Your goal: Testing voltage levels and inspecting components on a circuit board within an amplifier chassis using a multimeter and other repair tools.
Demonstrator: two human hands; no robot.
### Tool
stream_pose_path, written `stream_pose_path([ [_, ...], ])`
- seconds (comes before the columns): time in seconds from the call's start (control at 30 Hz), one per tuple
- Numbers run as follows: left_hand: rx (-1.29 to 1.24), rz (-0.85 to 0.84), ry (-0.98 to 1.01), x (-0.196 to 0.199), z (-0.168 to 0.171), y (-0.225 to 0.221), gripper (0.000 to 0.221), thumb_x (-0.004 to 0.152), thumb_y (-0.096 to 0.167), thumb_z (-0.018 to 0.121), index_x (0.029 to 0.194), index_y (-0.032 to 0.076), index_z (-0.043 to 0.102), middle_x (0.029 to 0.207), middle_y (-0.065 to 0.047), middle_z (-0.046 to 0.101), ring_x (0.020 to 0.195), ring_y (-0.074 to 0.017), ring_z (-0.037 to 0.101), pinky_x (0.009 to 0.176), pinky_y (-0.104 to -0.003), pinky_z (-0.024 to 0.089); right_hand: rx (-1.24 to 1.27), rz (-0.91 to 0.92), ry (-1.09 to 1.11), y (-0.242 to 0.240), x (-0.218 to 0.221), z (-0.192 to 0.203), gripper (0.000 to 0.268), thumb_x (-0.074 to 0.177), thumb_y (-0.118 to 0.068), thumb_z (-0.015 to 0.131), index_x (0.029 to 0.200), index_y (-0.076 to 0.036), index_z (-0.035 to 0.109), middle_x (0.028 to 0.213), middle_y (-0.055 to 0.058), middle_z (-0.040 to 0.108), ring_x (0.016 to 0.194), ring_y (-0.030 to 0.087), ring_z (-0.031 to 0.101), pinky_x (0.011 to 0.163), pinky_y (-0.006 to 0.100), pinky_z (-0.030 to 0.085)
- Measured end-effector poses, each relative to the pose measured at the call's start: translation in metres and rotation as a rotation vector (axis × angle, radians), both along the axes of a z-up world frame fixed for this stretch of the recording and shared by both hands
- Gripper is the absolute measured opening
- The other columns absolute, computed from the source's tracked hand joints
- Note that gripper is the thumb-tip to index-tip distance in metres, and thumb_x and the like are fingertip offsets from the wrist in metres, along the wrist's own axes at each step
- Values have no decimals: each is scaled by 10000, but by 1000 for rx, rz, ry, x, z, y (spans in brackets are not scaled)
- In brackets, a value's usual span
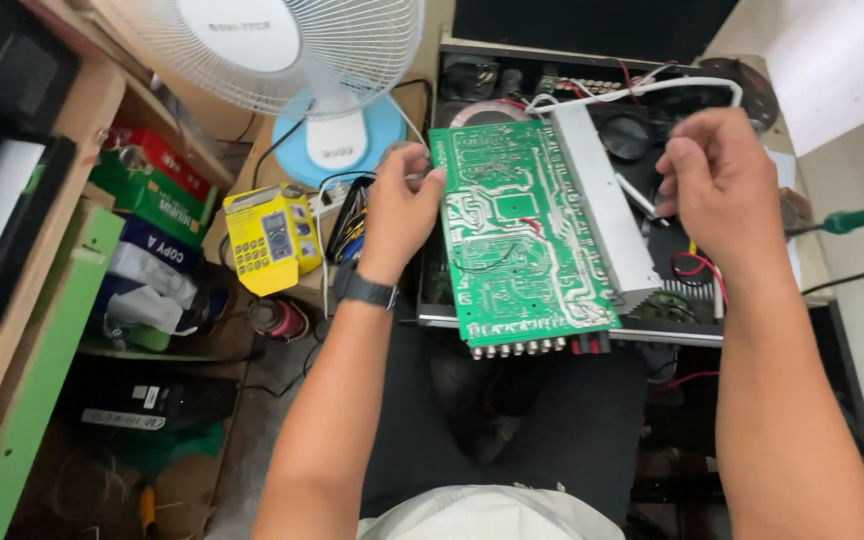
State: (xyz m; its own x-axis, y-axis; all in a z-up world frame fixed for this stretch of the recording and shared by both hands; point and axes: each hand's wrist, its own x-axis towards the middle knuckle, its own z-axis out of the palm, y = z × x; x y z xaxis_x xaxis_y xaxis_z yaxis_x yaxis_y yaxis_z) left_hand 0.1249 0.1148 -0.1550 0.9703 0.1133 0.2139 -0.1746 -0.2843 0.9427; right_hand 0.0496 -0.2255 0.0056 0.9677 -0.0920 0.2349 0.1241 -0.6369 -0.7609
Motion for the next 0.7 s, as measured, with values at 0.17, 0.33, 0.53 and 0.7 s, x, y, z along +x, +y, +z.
stream_pose_path([
  [0.17, 20, 3, 171, 19, 1, -1, 561, 1063, 410, 681, 1503, 62, 690, 1413, -93, 773, 1320, -258, 744, 1118, -439, 597, -264, -48, 119, 23, 32, -8, 317, 1205, -278, 626, 1457, -90, 579, 1003, 63, 733, 981, 289, 686, 907, 487, 495],
  [0.33, 66, 46, 274, 29, -10, -4, 520, 1070, 534, 707, 1424, 161, 785, 1221, -20, 829, 1246, -288, 798, 1115, -481, 604, -554, -104, 373, 44, 52, -23, 764, 1083, -695, 764, 1377, 4, 851, 1241, 304, 855, 1269, 538, 767, 1044, 628, 610],
  [0.53, 149, 12, 248, 8, 11, -5, 497, 1092, 488, 647, 1430, 149, 783, 1175, -81, 854, 1261, -370, 787, 1125, -527, 605, -660, -112, 526, 69, 53, -10, 833, 1052, -604, 761, 1526, 81, 762, 1256, 322, 846, 1189, 483, 822, 899, 614, 692],
  [0.7, 120, -72, 241, -5, 34, -3, 581, 1085, 453, 659, 1500, 55, 744, 1180, -160, 824, 1260, -421, 773, 1115, -578, 598, -617, -87, 386, 56, 58, -24, 764, 1042, -504, 756, 1486, 118, 779, 1230, 356, 831, 1189, 567, 790, 911, 669, 654],
])
